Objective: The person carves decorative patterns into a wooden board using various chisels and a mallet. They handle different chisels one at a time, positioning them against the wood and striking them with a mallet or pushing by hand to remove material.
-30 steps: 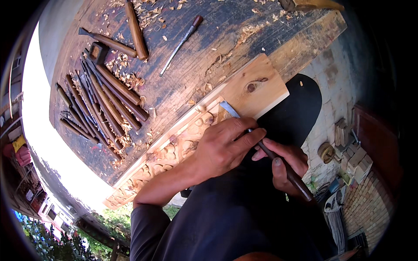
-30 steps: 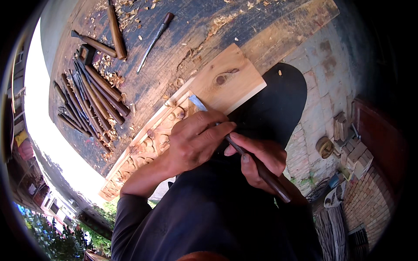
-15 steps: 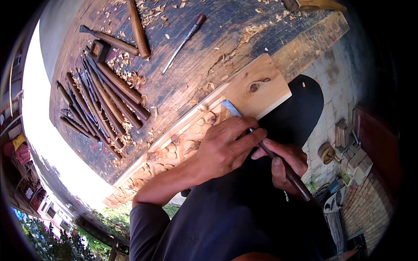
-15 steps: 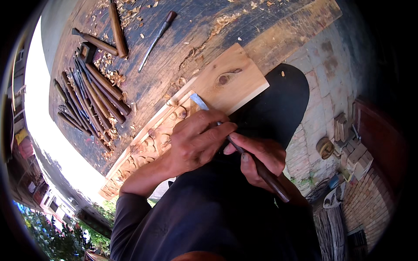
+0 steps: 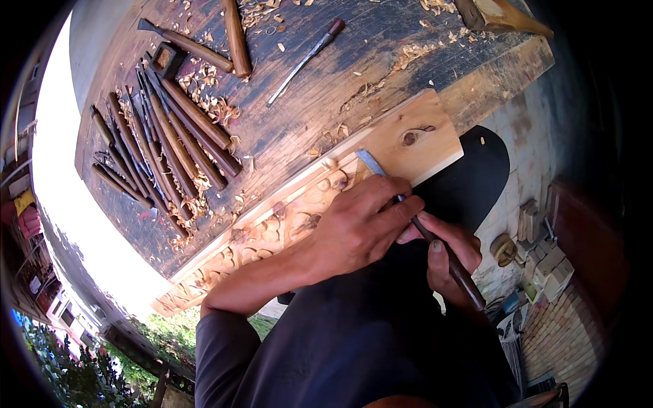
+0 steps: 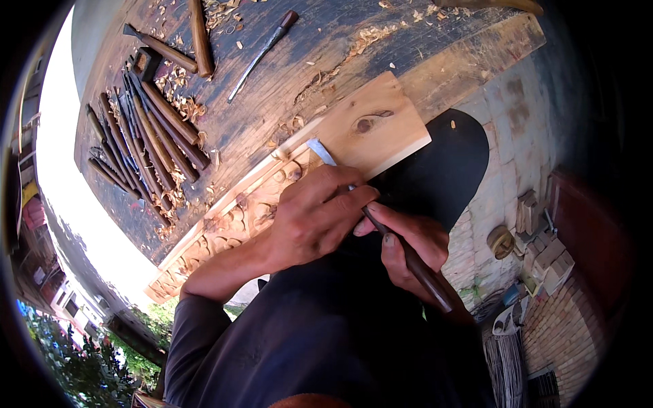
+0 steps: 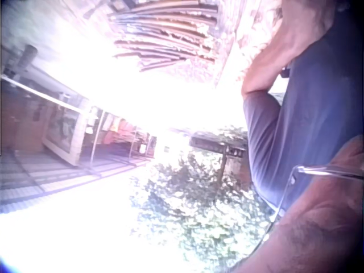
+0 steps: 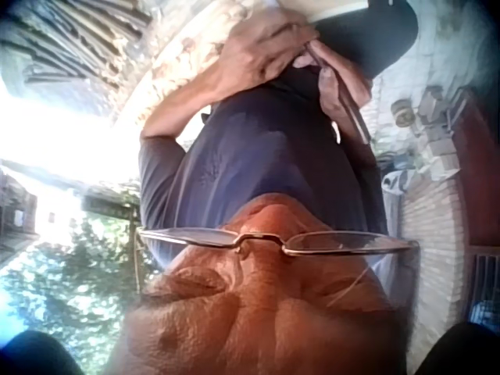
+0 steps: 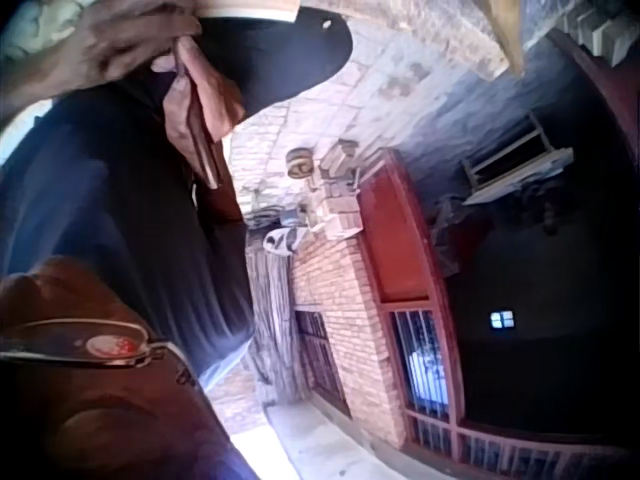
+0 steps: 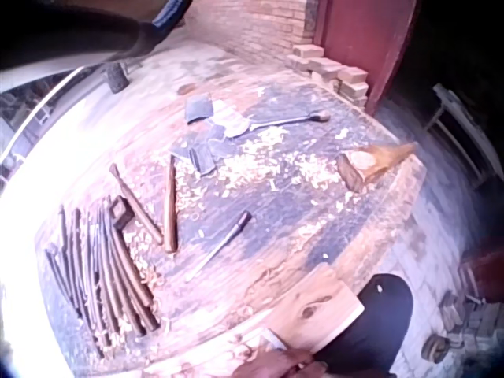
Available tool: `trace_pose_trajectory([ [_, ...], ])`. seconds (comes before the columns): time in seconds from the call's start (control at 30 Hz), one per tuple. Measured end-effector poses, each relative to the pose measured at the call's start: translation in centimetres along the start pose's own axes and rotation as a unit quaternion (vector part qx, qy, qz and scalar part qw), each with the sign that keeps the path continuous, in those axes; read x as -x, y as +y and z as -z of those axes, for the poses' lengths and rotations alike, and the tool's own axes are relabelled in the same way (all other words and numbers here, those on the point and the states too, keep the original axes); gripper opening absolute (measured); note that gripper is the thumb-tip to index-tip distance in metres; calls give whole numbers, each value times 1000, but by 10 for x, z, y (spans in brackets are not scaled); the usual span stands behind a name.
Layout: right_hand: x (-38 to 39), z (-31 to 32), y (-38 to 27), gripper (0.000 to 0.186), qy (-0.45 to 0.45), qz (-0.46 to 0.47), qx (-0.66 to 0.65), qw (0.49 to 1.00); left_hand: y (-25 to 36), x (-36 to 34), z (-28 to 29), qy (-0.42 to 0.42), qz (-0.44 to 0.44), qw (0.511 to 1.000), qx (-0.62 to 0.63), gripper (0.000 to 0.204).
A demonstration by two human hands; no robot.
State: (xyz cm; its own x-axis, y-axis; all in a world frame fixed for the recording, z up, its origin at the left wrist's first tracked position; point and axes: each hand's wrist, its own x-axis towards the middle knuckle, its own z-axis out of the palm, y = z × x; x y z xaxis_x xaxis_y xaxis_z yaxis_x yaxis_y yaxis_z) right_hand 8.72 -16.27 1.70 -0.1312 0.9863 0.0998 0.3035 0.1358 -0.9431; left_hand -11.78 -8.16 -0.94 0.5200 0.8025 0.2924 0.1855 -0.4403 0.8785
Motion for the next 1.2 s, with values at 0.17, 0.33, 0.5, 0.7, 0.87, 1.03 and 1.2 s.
trace_pose_trajectory([
  [0.17,-6,1,5,38,-10,31,12,999,-3,0,-1,13,-3,1000,6,34],
  [0.33,-10,7,-2,40,-5,185,58,981,-4,-2,2,8,-101,995,-21,38],
  [0.5,10,6,-3,43,-29,90,65,993,-8,5,-3,6,-105,994,-27,40],
  [0.7,6,8,-8,45,-43,40,42,997,-7,4,0,4,-84,996,-24,35],
  [0.87,2,9,-12,43,-44,13,45,998,-7,3,-1,14,-58,998,-7,34],
  [1.03,-2,7,-15,43,-34,19,42,998,-5,3,-1,25,-48,998,-7,33],
  [1.2,-9,6,-20,41,-27,37,57,997,-3,1,2,26,-40,999,1,35],
])
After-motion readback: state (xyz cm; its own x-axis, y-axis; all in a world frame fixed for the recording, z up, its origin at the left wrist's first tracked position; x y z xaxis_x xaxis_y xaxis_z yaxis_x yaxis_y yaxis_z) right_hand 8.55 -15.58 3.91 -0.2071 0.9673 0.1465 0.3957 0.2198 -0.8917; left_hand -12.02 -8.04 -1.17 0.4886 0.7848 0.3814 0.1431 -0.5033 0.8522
